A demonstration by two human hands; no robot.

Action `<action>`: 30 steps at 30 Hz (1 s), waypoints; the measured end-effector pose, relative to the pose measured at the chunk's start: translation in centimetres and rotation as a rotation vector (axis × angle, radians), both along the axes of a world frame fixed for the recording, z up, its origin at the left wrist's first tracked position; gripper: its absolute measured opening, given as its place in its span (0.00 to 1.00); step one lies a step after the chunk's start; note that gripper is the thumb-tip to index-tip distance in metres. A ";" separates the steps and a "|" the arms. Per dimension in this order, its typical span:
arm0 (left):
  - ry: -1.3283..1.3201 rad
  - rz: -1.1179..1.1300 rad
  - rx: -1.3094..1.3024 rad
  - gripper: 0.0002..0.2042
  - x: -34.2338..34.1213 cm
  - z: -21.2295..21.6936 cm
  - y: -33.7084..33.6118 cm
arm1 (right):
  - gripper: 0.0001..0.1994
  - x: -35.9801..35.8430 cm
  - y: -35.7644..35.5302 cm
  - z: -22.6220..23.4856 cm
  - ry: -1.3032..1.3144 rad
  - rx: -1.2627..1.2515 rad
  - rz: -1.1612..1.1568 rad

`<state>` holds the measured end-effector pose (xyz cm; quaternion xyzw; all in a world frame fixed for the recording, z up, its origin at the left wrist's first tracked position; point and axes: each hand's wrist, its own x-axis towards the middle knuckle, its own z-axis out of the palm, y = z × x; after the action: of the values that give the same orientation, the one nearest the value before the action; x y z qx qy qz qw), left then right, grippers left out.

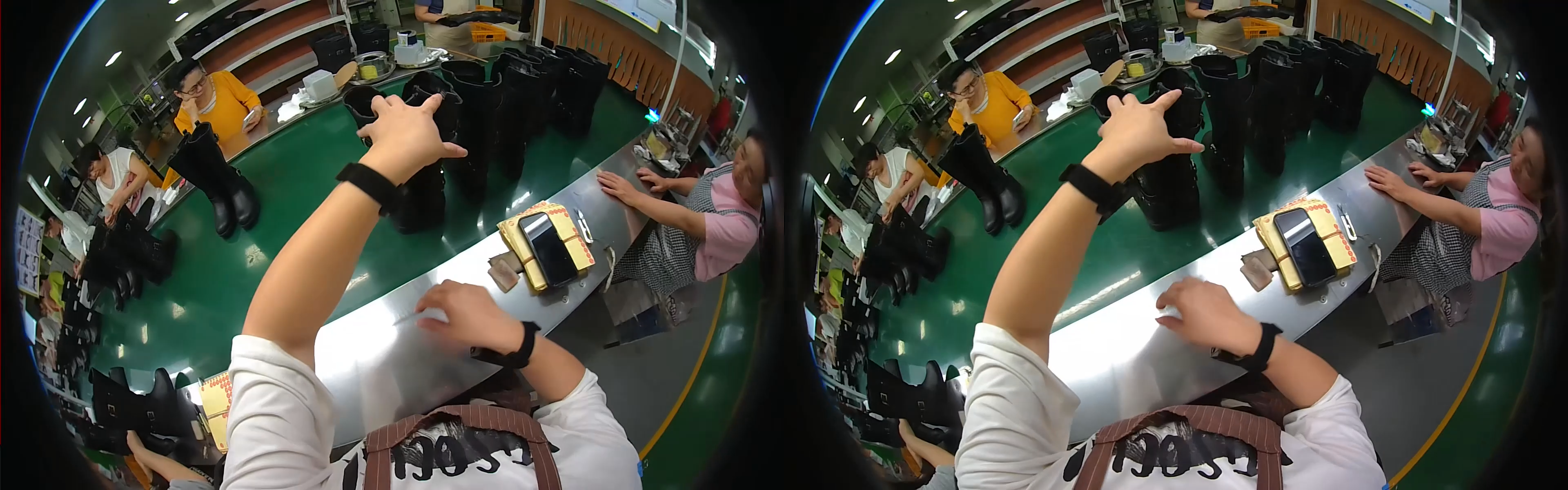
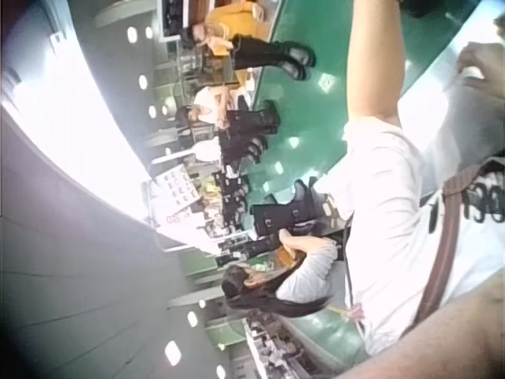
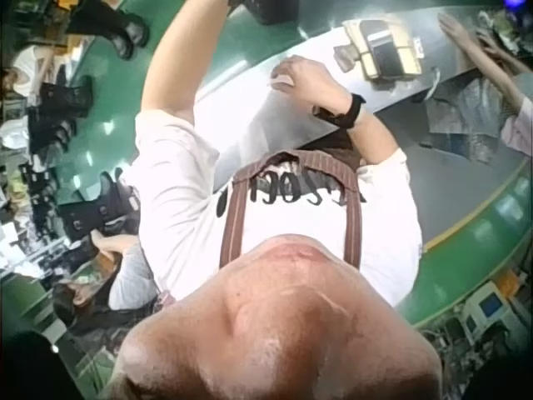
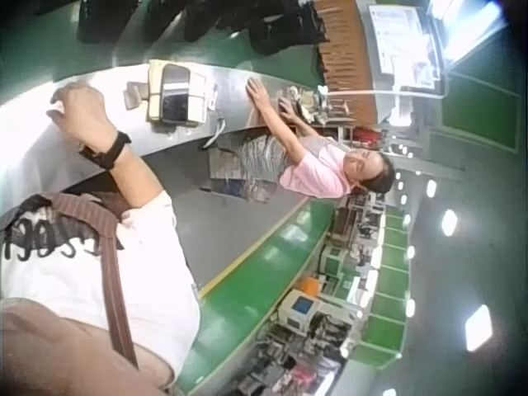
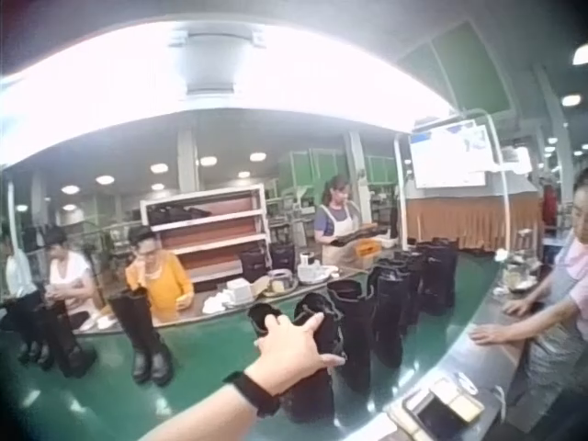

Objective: Inspecting and quality-checking pairs of black boots on a production line, checking zippers, labels, and overall condition.

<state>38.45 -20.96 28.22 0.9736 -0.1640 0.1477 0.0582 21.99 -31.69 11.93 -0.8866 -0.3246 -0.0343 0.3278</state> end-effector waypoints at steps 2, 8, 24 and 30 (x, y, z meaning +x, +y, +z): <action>0.091 -0.003 0.017 0.49 0.9 0.3 -1.0 | 0.11 1.1 -2.9 4.0 -0.005 0.038 -0.144; -0.079 0.097 -0.078 0.29 2.0 -1.7 -0.8 | 0.24 12.6 -10.1 13.5 -0.729 0.026 -0.491; -0.521 0.229 -0.141 0.16 -3.8 2.1 25.9 | 0.52 28.6 -14.3 15.9 -0.076 -0.692 -0.697; -0.625 0.227 0.042 0.16 -8.8 2.1 35.2 | 0.43 29.9 -15.4 14.1 -0.238 -0.499 -0.658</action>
<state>29.66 14.23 30.32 0.8943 -0.0673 0.4413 -0.0318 51.88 -47.05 26.05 -0.9848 -0.0583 -0.1597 0.0350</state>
